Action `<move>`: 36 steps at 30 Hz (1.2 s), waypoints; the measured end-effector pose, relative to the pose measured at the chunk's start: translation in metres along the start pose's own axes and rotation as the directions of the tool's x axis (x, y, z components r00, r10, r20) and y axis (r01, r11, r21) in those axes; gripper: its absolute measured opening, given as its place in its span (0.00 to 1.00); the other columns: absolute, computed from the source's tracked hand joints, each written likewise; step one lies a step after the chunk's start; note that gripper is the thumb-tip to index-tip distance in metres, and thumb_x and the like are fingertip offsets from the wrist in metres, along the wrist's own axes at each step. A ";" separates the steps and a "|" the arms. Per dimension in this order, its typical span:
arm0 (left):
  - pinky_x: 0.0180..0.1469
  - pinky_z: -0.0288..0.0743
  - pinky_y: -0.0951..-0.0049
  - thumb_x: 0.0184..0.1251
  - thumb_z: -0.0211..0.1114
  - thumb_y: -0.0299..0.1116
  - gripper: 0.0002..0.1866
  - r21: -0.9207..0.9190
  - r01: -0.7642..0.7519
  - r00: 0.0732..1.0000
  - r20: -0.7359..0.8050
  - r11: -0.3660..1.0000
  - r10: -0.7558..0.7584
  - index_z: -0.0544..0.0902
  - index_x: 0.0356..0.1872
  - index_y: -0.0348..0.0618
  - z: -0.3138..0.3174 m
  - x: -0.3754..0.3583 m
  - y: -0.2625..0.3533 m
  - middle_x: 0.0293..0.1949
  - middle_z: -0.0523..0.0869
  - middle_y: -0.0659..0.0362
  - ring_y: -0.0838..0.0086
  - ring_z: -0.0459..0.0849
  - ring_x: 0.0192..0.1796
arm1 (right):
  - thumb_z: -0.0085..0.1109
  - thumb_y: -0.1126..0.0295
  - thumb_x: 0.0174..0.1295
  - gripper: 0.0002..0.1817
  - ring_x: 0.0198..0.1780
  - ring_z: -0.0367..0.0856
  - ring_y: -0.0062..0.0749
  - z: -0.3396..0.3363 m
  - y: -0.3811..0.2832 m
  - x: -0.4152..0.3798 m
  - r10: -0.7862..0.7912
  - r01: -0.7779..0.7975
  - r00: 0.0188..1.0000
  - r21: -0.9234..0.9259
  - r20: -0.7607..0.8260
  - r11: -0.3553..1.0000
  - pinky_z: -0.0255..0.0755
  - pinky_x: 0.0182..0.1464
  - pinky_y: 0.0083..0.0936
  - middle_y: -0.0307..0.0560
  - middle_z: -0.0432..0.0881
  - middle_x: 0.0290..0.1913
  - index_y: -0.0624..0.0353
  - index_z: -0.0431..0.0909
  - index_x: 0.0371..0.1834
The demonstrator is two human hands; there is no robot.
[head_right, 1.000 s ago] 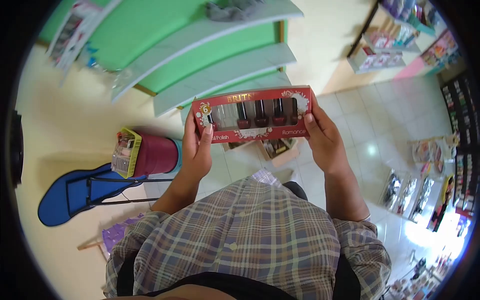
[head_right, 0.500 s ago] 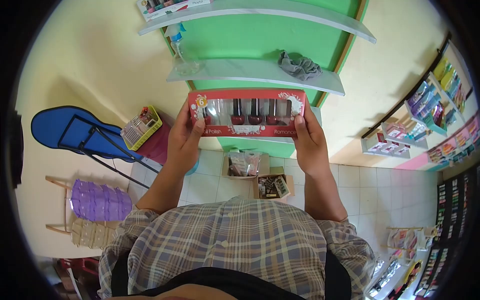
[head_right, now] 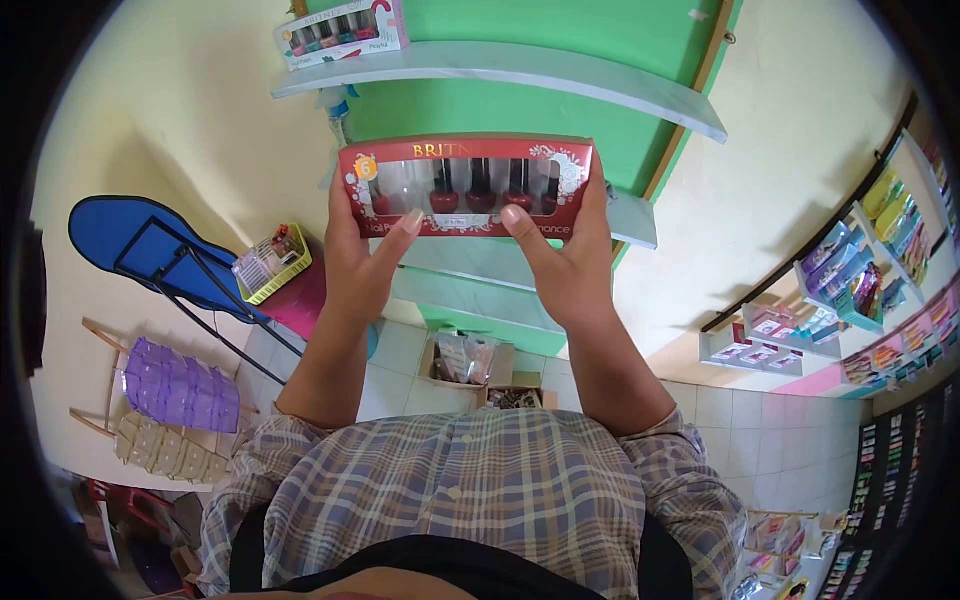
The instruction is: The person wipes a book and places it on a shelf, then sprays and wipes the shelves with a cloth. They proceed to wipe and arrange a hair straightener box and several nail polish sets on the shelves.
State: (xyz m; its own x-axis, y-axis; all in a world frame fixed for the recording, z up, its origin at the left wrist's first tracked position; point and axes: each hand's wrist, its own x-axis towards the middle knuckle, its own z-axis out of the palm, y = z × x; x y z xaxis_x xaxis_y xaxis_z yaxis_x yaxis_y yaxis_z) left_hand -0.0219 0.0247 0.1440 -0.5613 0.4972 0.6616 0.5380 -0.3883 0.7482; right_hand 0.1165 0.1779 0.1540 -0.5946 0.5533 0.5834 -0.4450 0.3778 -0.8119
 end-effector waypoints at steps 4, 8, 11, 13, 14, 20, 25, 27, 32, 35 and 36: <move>0.59 0.72 0.68 0.59 0.70 0.28 0.40 0.109 -0.123 0.991 -0.044 0.986 0.128 0.56 0.69 0.30 -0.022 0.025 0.006 0.57 0.75 0.49 0.67 0.78 0.56 | 0.59 0.74 0.65 0.37 0.60 0.71 0.29 0.018 -0.016 0.016 -0.090 0.092 0.995 -0.054 0.044 0.994 0.67 0.62 0.28 0.51 0.70 0.61 0.67 0.49 0.73; 0.58 0.72 0.69 0.67 0.63 0.29 0.32 0.025 -0.224 0.975 -0.007 0.974 0.224 0.59 0.68 0.32 -0.014 0.075 0.002 0.54 0.77 0.51 0.71 0.78 0.55 | 0.43 0.71 0.73 0.31 0.67 0.63 0.31 -0.007 -0.017 0.067 -0.207 0.210 0.977 -0.071 0.044 0.975 0.53 0.70 0.28 0.50 0.65 0.67 0.67 0.46 0.75; 0.58 0.71 0.70 0.73 0.56 0.32 0.28 0.146 -0.214 0.975 -0.025 0.966 0.220 0.60 0.70 0.34 -0.023 0.103 -0.002 0.56 0.78 0.52 0.71 0.79 0.53 | 0.42 0.70 0.73 0.30 0.66 0.63 0.31 -0.009 -0.025 0.089 -0.250 0.260 0.965 -0.189 0.077 0.947 0.53 0.69 0.27 0.49 0.65 0.66 0.66 0.46 0.75; 0.58 0.71 0.72 0.74 0.56 0.34 0.28 0.125 -0.201 0.978 -0.022 0.971 0.206 0.61 0.70 0.37 -0.020 0.129 -0.007 0.56 0.79 0.54 0.73 0.78 0.53 | 0.43 0.71 0.73 0.31 0.65 0.63 0.31 -0.009 -0.025 0.113 -0.298 0.310 0.951 -0.216 0.086 0.926 0.53 0.69 0.27 0.49 0.66 0.66 0.66 0.45 0.76; 0.57 0.70 0.74 0.74 0.57 0.36 0.27 0.109 -0.185 0.982 -0.022 0.977 0.189 0.63 0.70 0.39 -0.018 0.138 -0.009 0.55 0.80 0.56 0.76 0.77 0.53 | 0.43 0.71 0.73 0.31 0.65 0.63 0.31 -0.012 -0.022 0.122 -0.298 0.308 0.951 -0.227 0.075 0.924 0.53 0.69 0.27 0.49 0.66 0.66 0.66 0.45 0.76; 0.52 0.77 0.72 0.68 0.64 0.35 0.29 0.502 -0.350 0.907 -0.028 0.791 0.419 0.67 0.68 0.40 -0.011 0.176 -0.056 0.52 0.77 0.53 0.67 0.81 0.51 | 0.49 0.73 0.70 0.37 0.65 0.68 0.36 -0.036 -0.015 0.143 -0.210 0.241 0.971 -0.472 0.118 0.848 0.59 0.68 0.30 0.53 0.68 0.66 0.61 0.40 0.78; 0.48 0.82 0.70 0.63 0.69 0.34 0.29 0.523 -0.255 0.954 -0.003 0.813 0.301 0.71 0.64 0.38 -0.008 0.177 -0.053 0.52 0.79 0.50 0.66 0.83 0.52 | 0.57 0.71 0.66 0.33 0.61 0.73 0.41 -0.057 -0.020 0.136 -0.167 0.176 0.982 -0.716 0.084 0.675 0.66 0.63 0.34 0.55 0.72 0.62 0.64 0.57 0.72; 0.47 0.75 0.60 0.58 0.70 0.35 0.27 0.489 -0.273 0.949 -0.005 0.828 0.316 0.75 0.57 0.34 -0.009 0.180 -0.057 0.41 0.83 0.47 0.54 0.82 0.44 | 0.60 0.70 0.64 0.30 0.60 0.75 0.42 -0.064 -0.007 0.138 -0.165 0.166 0.983 -0.807 0.087 0.567 0.68 0.62 0.35 0.56 0.74 0.61 0.66 0.63 0.69; 0.44 0.79 0.63 0.58 0.71 0.38 0.28 0.690 -0.226 0.960 0.040 0.687 0.277 0.76 0.57 0.33 -0.009 0.184 -0.042 0.39 0.85 0.47 0.59 0.85 0.43 | 0.61 0.67 0.63 0.26 0.54 0.81 0.42 -0.061 -0.005 0.141 -0.155 0.041 0.985 -0.779 -0.072 0.625 0.74 0.54 0.35 0.57 0.80 0.54 0.61 0.70 0.64; 0.45 0.77 0.59 0.58 0.70 0.36 0.28 0.713 -0.215 0.965 0.049 0.667 0.259 0.75 0.58 0.33 -0.003 0.186 -0.041 0.33 0.85 0.46 0.53 0.84 0.40 | 0.61 0.65 0.63 0.26 0.52 0.83 0.43 -0.063 -0.004 0.148 -0.080 -0.021 0.993 -0.797 -0.087 0.604 0.76 0.51 0.35 0.56 0.82 0.52 0.61 0.70 0.64; 0.45 0.77 0.59 0.58 0.70 0.36 0.28 0.727 -0.192 0.972 0.048 0.659 0.230 0.75 0.58 0.32 -0.001 0.187 -0.038 0.33 0.86 0.45 0.53 0.85 0.39 | 0.61 0.65 0.63 0.26 0.52 0.83 0.43 -0.063 -0.004 0.149 -0.081 -0.019 0.993 -0.798 -0.085 0.602 0.76 0.51 0.35 0.56 0.82 0.52 0.61 0.70 0.64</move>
State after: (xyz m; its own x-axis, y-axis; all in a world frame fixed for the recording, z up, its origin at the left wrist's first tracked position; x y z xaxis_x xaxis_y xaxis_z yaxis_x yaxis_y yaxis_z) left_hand -0.1478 0.1317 0.2387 -0.3918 0.4308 0.8130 0.9195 0.2131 0.3302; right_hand 0.0720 0.3058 0.2426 -0.4971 0.5822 0.6433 0.2780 0.8092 -0.5175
